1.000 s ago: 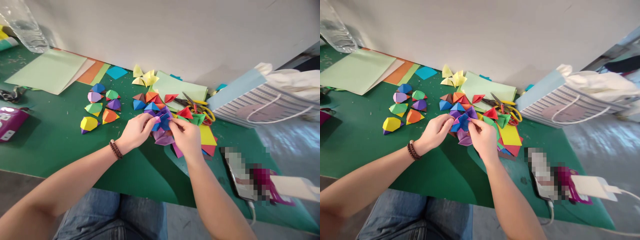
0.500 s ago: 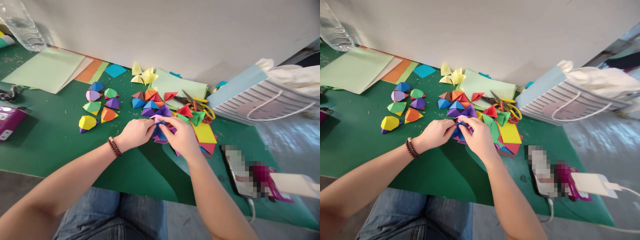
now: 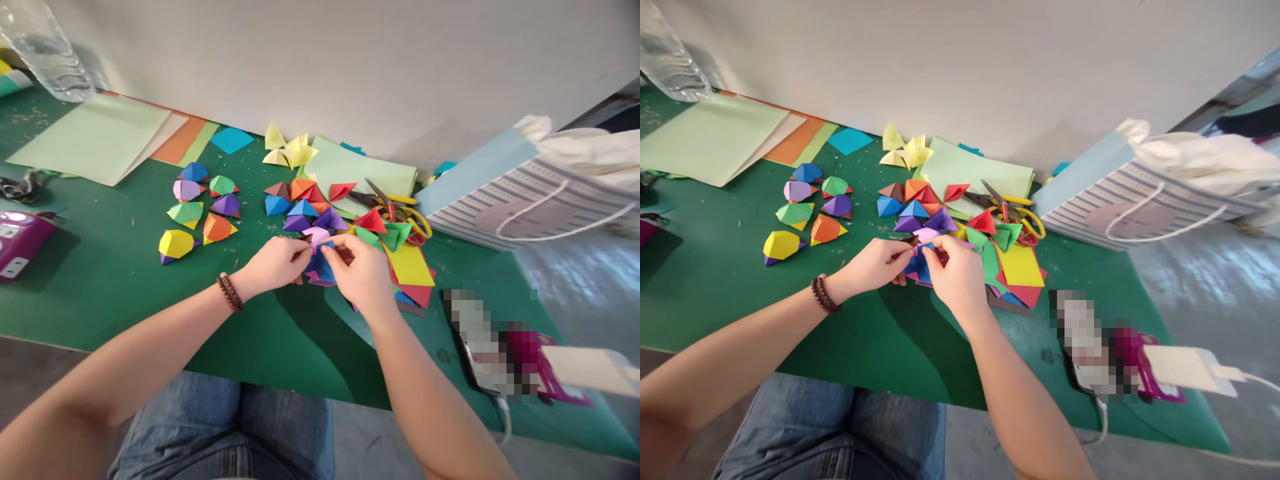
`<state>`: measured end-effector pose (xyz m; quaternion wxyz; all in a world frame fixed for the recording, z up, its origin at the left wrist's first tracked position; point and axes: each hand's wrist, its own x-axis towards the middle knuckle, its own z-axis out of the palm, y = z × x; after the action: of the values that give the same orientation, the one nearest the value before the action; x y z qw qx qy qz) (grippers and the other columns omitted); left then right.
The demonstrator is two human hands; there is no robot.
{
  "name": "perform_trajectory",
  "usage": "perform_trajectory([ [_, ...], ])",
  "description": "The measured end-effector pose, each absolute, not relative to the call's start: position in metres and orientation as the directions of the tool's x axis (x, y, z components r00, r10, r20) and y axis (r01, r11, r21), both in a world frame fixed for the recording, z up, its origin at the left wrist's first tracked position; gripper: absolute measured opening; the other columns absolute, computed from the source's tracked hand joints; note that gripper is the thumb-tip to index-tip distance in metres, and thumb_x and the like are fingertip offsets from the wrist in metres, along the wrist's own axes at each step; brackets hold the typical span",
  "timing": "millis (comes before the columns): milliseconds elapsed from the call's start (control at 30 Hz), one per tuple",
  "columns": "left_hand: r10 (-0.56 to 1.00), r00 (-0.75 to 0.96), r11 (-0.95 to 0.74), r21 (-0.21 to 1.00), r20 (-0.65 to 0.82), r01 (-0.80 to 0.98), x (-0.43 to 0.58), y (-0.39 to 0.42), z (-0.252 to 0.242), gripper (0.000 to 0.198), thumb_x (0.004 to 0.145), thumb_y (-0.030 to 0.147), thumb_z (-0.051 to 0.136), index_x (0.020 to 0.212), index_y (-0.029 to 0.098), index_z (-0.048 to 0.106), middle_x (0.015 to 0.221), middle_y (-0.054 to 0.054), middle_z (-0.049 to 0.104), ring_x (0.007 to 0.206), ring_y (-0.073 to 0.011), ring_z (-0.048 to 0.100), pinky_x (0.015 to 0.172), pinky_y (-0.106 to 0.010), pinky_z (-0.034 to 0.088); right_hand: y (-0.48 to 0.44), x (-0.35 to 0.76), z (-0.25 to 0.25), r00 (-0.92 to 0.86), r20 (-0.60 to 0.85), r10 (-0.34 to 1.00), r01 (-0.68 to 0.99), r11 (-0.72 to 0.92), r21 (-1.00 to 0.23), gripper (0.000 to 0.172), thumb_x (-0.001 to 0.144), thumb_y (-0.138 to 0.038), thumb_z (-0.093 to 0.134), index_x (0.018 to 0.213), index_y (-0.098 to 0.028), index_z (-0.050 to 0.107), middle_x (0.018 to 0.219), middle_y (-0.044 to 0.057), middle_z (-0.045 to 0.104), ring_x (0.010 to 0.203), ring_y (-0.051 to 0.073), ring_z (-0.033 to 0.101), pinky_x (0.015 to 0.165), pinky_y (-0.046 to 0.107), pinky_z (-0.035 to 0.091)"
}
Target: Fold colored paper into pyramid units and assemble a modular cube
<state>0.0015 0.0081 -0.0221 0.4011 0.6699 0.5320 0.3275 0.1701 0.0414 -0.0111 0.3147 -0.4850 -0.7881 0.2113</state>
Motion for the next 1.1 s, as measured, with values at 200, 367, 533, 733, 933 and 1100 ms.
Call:
perform_trajectory([
  [200,0.963,0.224,-0.264,0.714,0.152,0.649,-0.0005,0.0064,-0.019,0.03,0.091,0.017,0.043,0.061,0.017,0.048,0.056,0.0,0.061,0.052,-0.0108,0.061,0.05,-0.021,0.037,0.0421,0.1717,-0.0064,-0.442,0.227,0.868,0.583,0.47,-0.662,0.018,0.085,-0.032,0.059,0.092,-0.02,0.071,0.083,0.005,0.075,0.067,0.019,0.066,0.062,0.03,0.051],
  [367,0.947,0.26,-0.319,0.651,0.189,0.688,0.0005,0.0067,-0.0186,0.027,0.09,0.018,0.044,0.067,0.016,0.058,0.062,-0.002,0.066,0.053,-0.0117,0.057,0.051,-0.023,0.036,0.0434,0.1749,-0.003,-0.524,0.292,0.8,0.616,0.593,-0.518,0.017,0.087,-0.028,0.059,0.089,-0.019,0.073,0.087,0.007,0.075,0.072,0.02,0.066,0.064,0.03,0.05],
  [533,0.962,0.263,-0.2,0.85,0.076,0.488,0.0007,0.0073,-0.0183,0.021,0.089,0.019,0.047,0.077,0.016,0.064,0.065,0.0,0.069,0.056,-0.0108,0.066,0.054,-0.019,0.046,0.0434,0.1752,-0.0039,-0.492,0.347,0.799,0.627,0.601,-0.495,0.015,0.087,-0.028,0.058,0.086,-0.019,0.071,0.083,0.006,0.074,0.069,0.019,0.065,0.064,0.03,0.05],
  [733,0.968,0.25,-0.162,0.839,0.031,0.519,0.0003,0.0081,-0.0177,0.024,0.087,0.015,0.045,0.074,0.015,0.066,0.061,0.0,0.069,0.054,-0.0104,0.065,0.054,-0.018,0.045,0.0429,0.1736,-0.0042,-0.531,0.311,0.788,0.622,0.612,-0.489,0.017,0.087,-0.029,0.059,0.09,-0.02,0.073,0.085,0.006,0.075,0.066,0.019,0.065,0.062,0.03,0.051],
  [933,0.964,0.263,-0.174,0.827,0.033,0.534,-0.0055,0.0096,-0.0146,0.027,0.086,0.02,0.046,0.069,0.015,0.066,0.057,0.001,0.064,0.05,-0.0091,0.056,0.051,-0.018,0.038,0.0435,0.1752,-0.0068,-0.551,0.298,0.779,0.556,0.61,-0.565,0.015,0.088,-0.029,0.061,0.091,-0.021,0.074,0.089,0.005,0.076,0.074,0.02,0.068,0.067,0.031,0.053],
  [1100,0.964,0.261,-0.17,0.862,0.046,0.478,-0.0063,0.0096,-0.0147,0.025,0.084,0.024,0.05,0.064,0.015,0.063,0.056,0.003,0.058,0.05,-0.0077,0.051,0.051,-0.018,0.037,0.0444,0.1758,-0.0068,-0.514,0.267,0.815,0.537,0.549,-0.641,0.011,0.085,-0.028,0.064,0.086,-0.02,0.072,0.088,0.005,0.075,0.076,0.02,0.068,0.068,0.032,0.054],
])
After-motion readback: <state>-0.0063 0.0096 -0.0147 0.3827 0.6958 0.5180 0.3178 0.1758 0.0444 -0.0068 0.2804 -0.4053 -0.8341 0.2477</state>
